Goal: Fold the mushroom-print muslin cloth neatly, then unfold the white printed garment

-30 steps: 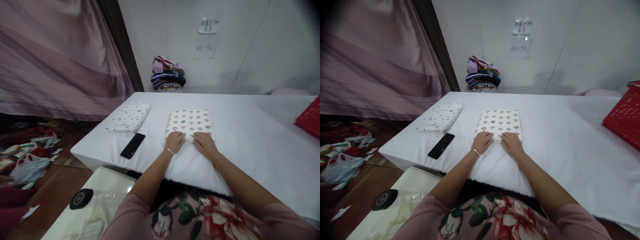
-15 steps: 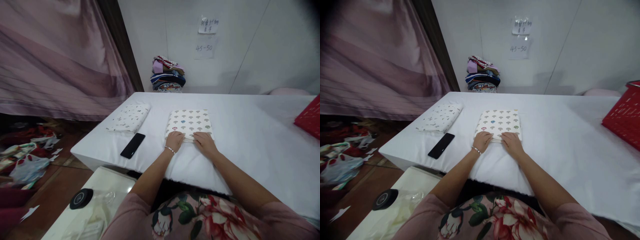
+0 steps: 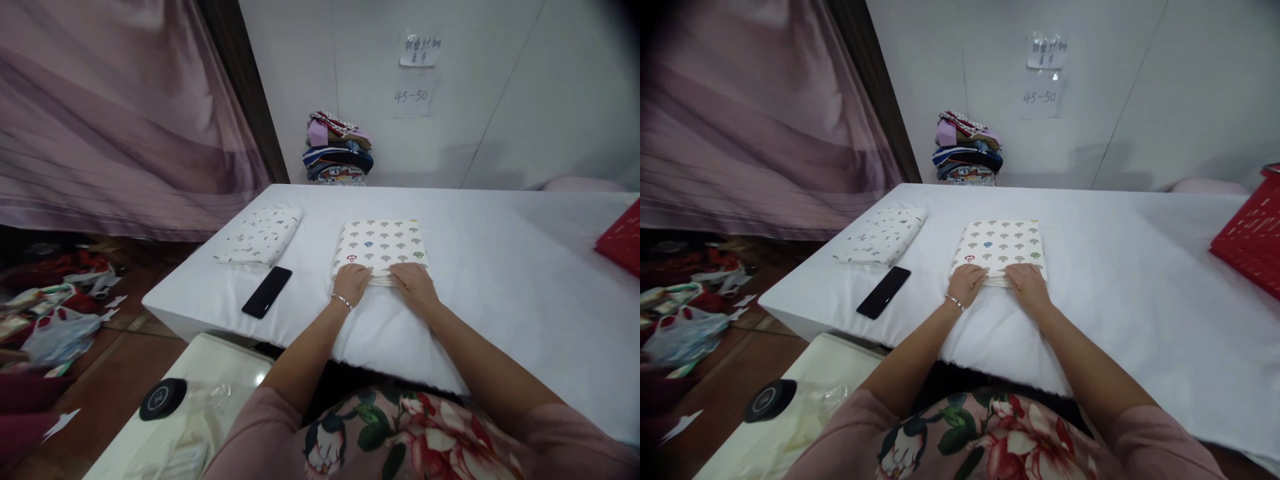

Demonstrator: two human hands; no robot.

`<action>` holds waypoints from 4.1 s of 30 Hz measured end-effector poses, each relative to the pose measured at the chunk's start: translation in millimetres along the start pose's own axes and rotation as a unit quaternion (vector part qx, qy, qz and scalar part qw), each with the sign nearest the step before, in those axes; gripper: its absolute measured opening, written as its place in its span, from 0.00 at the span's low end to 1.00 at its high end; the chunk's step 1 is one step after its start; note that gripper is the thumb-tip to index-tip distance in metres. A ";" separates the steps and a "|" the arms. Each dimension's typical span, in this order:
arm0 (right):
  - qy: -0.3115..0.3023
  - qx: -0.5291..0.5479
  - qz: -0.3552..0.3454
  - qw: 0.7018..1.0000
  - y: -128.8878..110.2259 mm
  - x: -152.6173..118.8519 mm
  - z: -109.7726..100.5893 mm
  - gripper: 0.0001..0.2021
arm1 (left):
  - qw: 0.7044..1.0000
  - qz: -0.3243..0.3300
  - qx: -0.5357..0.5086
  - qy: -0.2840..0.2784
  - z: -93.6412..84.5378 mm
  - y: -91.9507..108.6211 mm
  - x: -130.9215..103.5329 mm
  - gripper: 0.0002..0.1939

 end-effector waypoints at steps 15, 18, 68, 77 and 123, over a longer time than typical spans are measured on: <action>0.016 0.001 -0.006 1.000 -0.7 -1.5 0.3 0.13 | 0.987 0.114 0.097 0.053 -1.6 46.0 -0.2 0.10; 0.009 0.002 -0.007 1.000 -0.1 -1.0 1.9 0.13 | 0.988 0.099 0.113 0.031 6.1 44.8 6.0 0.08; -0.046 0.028 0.003 0.999 -0.1 -9.0 17.3 0.18 | 0.986 -0.003 0.055 -0.157 36.0 9.2 59.6 0.25; -0.013 0.037 -0.009 0.999 5.1 38.0 -25.0 0.17 | 0.982 -0.011 0.060 -0.181 47.2 4.9 54.1 0.30; -0.193 -0.088 0.134 0.968 95.4 116.7 85.8 0.30 | 0.956 -0.184 0.106 -0.204 57.6 -83.6 126.1 0.34</action>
Point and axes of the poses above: each hand's wrist, its own x-axis towards the middle knuckle, its own z-axis out of the palm, y = z × x, the point moved 10 cm from there along x, towards the middle knuckle, and after that the axes turned 2 degrees about -y, right-handed, at the moved point
